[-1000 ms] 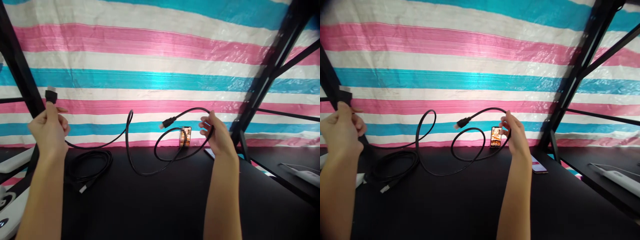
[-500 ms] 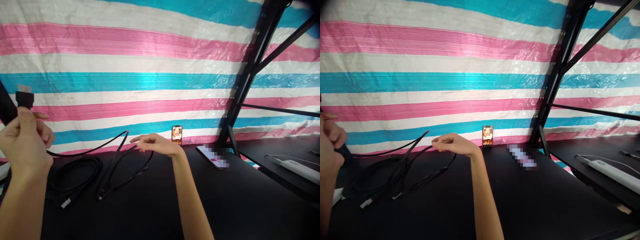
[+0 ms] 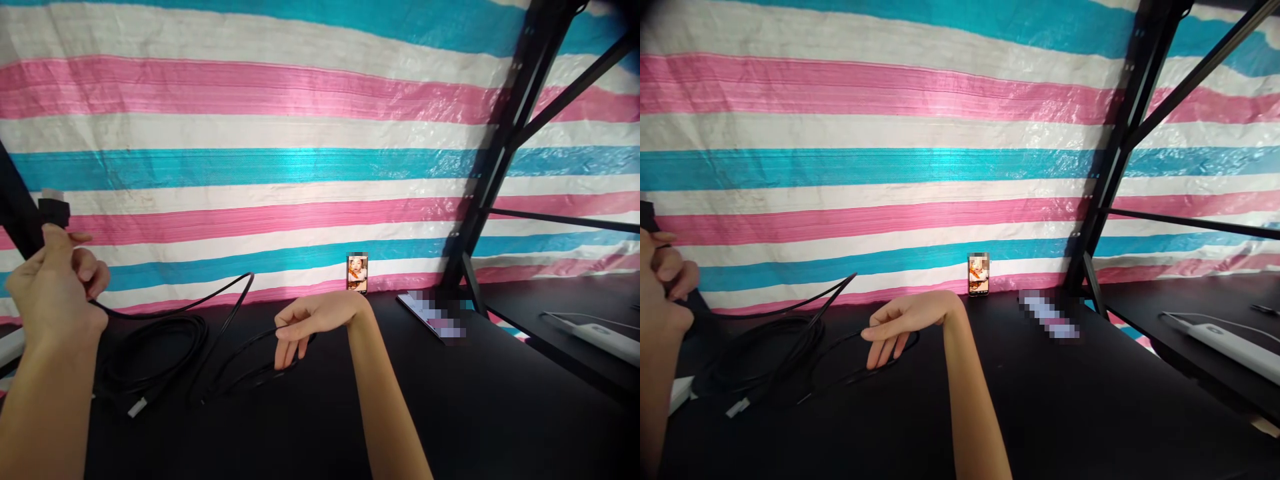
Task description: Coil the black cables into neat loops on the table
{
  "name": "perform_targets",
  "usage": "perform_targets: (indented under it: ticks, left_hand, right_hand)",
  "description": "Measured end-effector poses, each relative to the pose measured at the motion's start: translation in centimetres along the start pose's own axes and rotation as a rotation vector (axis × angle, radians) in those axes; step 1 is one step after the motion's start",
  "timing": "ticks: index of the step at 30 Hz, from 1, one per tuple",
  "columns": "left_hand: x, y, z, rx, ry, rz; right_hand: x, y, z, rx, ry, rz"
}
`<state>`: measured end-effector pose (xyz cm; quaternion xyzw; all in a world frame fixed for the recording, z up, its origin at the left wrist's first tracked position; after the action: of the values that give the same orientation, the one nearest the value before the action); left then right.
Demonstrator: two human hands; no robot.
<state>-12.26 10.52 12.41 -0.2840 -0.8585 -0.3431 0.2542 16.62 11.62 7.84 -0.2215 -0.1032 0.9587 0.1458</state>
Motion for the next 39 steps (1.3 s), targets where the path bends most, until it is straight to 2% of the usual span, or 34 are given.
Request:
perform_targets:
  ticks: [3,8,12,16,18,24,31,35,39]
  left_hand:
    - [0.3,-0.2,0.2,-0.08,0.104,0.075]
    - [0.6,-0.4,1.0,-0.118,0.065,0.067]
    - [0.6,-0.3,1.0,-0.133,0.048,0.044]
    - [0.6,-0.4,0.8,-0.148,0.032,0.036]
    - [0.7,-0.5,0.8,-0.152,0.034,0.03]
    - [0.6,-0.7,0.7,-0.166,0.006,0.04]
    - [0.4,-0.7,0.3,-0.121,0.003,0.069]
    - [-0.1,-0.5,-0.1,-0.05,-0.02,0.176]
    - [-1.2,0.1,-0.6,0.117,-0.083,0.374]
  right_hand:
    - [-0.1,0.3,0.3,-0.037,0.024,0.016]
    - [-0.4,0.6,0.6,-0.078,-0.01,0.013]
    - [-0.2,0.7,0.6,-0.113,-0.016,-0.036]
    - [0.2,0.9,0.6,-0.086,0.028,0.019]
    - [0.3,0.8,0.7,-0.129,0.016,-0.006]
    - [0.2,0.3,0.9,-0.217,-0.208,-0.273]
    - [1.2,-1.5,0.8,-0.232,-0.411,-0.716]
    - [1.6,-2.0,0.5,-0.261,-0.429,-0.825]
    - [1.5,-1.9,1.0,-0.241,-0.503,-0.967]
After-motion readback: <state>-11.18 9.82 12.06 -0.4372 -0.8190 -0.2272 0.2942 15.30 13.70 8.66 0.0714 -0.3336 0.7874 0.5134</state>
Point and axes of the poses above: each hand's wrist, its own x-axis towards the middle knuckle, its own y-axis out of the palm, z = x × y, the point moved 2 cm from there along x, towards the middle knuckle, and after that the axes turned 8 degrees about y, right-handed, at the moved point
